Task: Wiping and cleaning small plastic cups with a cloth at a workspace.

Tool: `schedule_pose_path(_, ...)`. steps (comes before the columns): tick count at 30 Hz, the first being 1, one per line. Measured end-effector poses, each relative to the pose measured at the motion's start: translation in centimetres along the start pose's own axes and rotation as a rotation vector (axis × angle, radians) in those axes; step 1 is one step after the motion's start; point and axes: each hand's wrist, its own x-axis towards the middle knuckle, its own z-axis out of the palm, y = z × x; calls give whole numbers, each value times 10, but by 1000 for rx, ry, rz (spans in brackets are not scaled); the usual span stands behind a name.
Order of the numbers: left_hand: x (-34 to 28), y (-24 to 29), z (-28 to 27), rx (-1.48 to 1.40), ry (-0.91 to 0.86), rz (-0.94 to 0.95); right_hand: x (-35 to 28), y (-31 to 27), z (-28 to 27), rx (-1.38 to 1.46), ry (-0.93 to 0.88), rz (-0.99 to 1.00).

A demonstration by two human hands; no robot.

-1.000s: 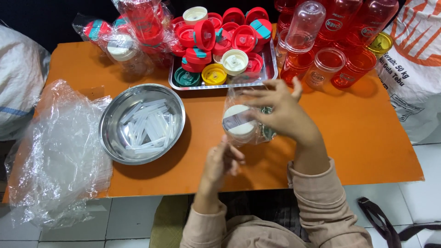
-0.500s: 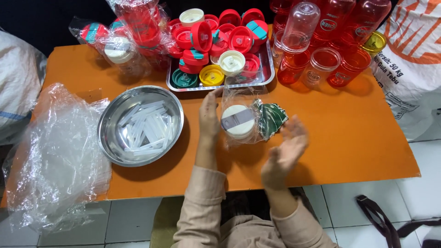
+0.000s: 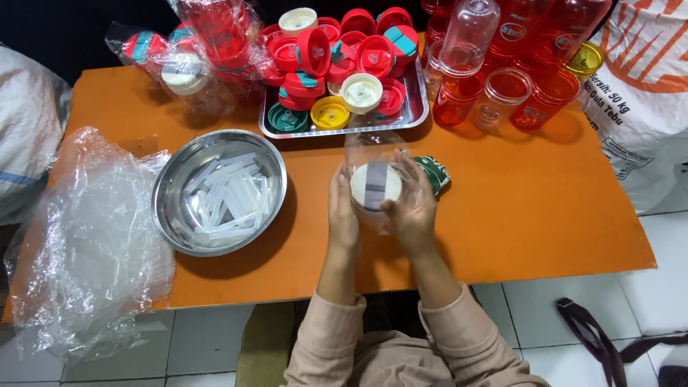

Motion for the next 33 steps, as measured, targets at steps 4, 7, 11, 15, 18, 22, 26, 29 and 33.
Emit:
schedule_pose_path(4,3,-20,-25,-40,-98,-63,19,-25,-2,98,4,6)
schedule_pose_path(7,17,-9,-37,1,-136,5,25,-25,-10,71,14,55)
schedule_pose_path(11,51,-12,-44,40,-281,115,33,-48,-2,73,-8,36)
schedule_pose_path(15,40,29,-12,4,-214,205,39,-34,-15,149,-7,112)
schedule_pose_path(18,57,-2,-35,-55,-102,245,44,-60,2,186,96,22)
schedule_pose_path(22,59,-8,-48,-38,-81,231,48,-48,-14,220,39,37)
schedule_pose_path(26,51,-7,-52,-113,-142,291,47,-50,-18,253,0,85)
schedule_pose_path(29,49,8,-50,-86,-258,369,50,-45,-26,293,-44,85)
schedule_pose_path(33,52,26,-47,138,-428,470,56,-45,-27,319,-10,-12)
